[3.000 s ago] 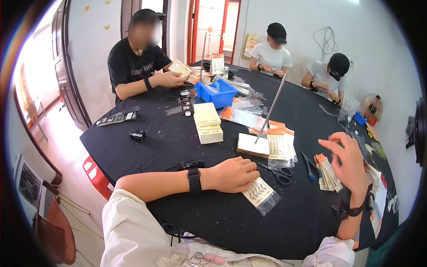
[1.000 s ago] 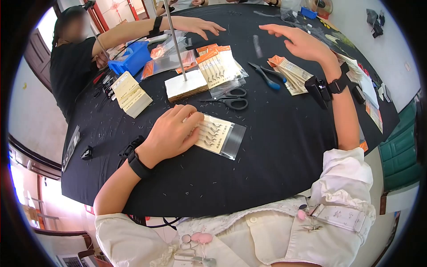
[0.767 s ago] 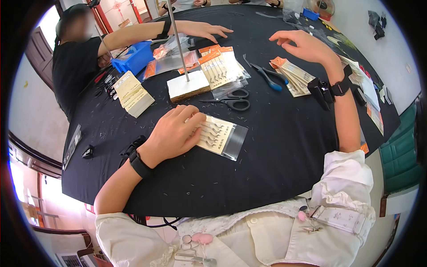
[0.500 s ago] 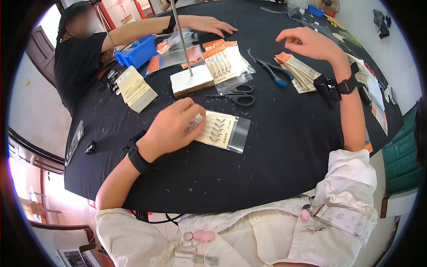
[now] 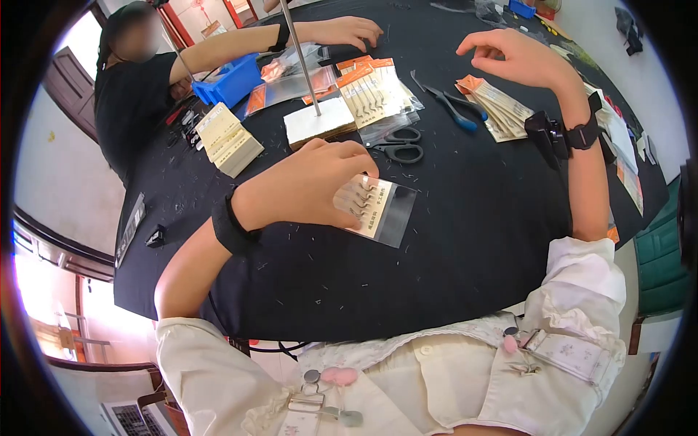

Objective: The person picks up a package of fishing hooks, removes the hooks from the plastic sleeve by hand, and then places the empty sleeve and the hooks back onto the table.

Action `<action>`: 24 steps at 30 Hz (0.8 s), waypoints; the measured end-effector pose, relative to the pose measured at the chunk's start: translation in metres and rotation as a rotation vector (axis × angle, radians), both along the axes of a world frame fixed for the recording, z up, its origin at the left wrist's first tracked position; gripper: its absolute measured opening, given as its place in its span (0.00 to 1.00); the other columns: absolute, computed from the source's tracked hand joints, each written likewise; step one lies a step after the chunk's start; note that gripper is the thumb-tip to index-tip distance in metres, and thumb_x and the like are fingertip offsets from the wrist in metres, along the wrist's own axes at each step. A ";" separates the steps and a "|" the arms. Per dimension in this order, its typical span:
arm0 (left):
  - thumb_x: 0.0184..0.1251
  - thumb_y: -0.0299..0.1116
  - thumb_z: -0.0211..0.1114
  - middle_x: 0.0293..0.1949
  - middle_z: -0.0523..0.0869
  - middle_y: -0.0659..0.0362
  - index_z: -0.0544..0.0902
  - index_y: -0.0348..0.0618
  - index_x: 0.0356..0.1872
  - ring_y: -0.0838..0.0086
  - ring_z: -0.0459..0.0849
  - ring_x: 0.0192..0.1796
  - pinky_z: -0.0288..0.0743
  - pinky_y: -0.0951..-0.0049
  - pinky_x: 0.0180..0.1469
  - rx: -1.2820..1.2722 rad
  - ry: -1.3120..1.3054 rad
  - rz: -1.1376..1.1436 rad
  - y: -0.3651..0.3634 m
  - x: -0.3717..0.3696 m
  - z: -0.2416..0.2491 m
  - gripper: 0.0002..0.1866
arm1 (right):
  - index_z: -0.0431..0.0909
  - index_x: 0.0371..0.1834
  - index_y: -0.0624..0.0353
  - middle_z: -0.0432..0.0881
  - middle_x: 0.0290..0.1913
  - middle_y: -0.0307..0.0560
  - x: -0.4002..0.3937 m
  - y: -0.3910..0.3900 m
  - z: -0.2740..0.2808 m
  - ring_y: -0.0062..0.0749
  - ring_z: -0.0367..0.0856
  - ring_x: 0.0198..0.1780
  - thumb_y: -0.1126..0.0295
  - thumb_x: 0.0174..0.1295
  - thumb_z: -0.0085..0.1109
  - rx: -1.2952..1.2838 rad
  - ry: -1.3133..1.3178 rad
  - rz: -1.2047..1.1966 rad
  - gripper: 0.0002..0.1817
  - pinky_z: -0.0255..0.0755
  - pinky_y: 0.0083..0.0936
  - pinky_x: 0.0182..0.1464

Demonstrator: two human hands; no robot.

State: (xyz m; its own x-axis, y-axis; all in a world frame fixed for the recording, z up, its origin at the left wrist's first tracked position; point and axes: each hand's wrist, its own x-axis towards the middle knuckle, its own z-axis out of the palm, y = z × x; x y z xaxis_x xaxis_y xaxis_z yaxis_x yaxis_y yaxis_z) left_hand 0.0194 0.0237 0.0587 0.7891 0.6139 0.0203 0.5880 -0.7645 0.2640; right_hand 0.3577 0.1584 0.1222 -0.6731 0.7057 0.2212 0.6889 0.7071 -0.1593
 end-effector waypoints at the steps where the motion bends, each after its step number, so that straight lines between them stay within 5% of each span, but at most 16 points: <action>1: 0.48 0.42 0.79 0.55 0.83 0.52 0.79 0.44 0.50 0.55 0.81 0.57 0.71 0.58 0.61 -0.017 -0.039 0.016 -0.001 0.001 0.001 0.28 | 0.81 0.55 0.57 0.83 0.31 0.40 0.000 -0.001 -0.001 0.25 0.79 0.32 0.66 0.68 0.55 0.028 -0.010 0.014 0.15 0.71 0.24 0.35; 7: 0.54 0.28 0.77 0.35 0.85 0.61 0.74 0.44 0.44 0.78 0.83 0.41 0.75 0.75 0.48 -0.327 -0.245 0.246 0.000 -0.004 0.017 0.21 | 0.82 0.54 0.58 0.84 0.33 0.41 -0.011 -0.015 0.007 0.24 0.79 0.34 0.67 0.67 0.58 -0.017 -0.012 -0.003 0.14 0.70 0.24 0.36; 10: 0.58 0.24 0.75 0.39 0.86 0.62 0.73 0.43 0.42 0.84 0.80 0.44 0.73 0.79 0.48 -0.454 -0.450 0.275 0.006 -0.017 0.015 0.18 | 0.81 0.53 0.60 0.85 0.34 0.43 -0.018 -0.021 0.006 0.24 0.83 0.37 0.67 0.68 0.57 -0.026 0.033 0.099 0.14 0.73 0.24 0.39; 12: 0.61 0.24 0.73 0.42 0.86 0.63 0.75 0.40 0.44 0.84 0.82 0.47 0.74 0.79 0.52 -0.481 -0.490 0.298 0.004 -0.021 0.024 0.15 | 0.81 0.53 0.62 0.87 0.37 0.44 -0.028 -0.023 0.007 0.25 0.85 0.41 0.70 0.67 0.58 -0.148 0.028 0.070 0.14 0.76 0.24 0.44; 14: 0.66 0.29 0.72 0.43 0.89 0.59 0.79 0.35 0.51 0.81 0.85 0.48 0.78 0.78 0.53 -0.446 -0.912 0.272 0.002 -0.022 0.029 0.16 | 0.82 0.53 0.62 0.88 0.39 0.44 -0.038 -0.028 0.005 0.26 0.86 0.43 0.73 0.66 0.58 -0.205 0.112 0.379 0.13 0.78 0.24 0.48; 16: 0.69 0.29 0.69 0.45 0.89 0.59 0.80 0.33 0.56 0.79 0.87 0.49 0.80 0.78 0.54 -0.455 -0.987 0.308 -0.007 -0.021 0.034 0.18 | 0.82 0.53 0.60 0.87 0.42 0.43 -0.058 -0.046 0.003 0.25 0.86 0.47 0.75 0.65 0.61 -0.416 0.275 0.457 0.14 0.77 0.26 0.51; 20: 0.70 0.28 0.68 0.49 0.89 0.56 0.80 0.34 0.57 0.76 0.88 0.49 0.82 0.74 0.52 -0.569 -1.183 0.387 -0.024 -0.009 0.011 0.17 | 0.71 0.67 0.60 0.85 0.48 0.46 -0.098 -0.081 -0.029 0.24 0.82 0.51 0.67 0.65 0.67 -0.822 0.749 0.594 0.28 0.75 0.23 0.55; 24: 0.70 0.28 0.67 0.51 0.88 0.55 0.79 0.35 0.58 0.75 0.88 0.50 0.82 0.71 0.54 -0.732 -1.394 0.463 -0.044 0.002 -0.006 0.18 | 0.73 0.63 0.59 0.85 0.42 0.42 -0.119 -0.102 -0.065 0.19 0.80 0.41 0.60 0.67 0.66 -1.039 0.966 0.436 0.25 0.73 0.19 0.41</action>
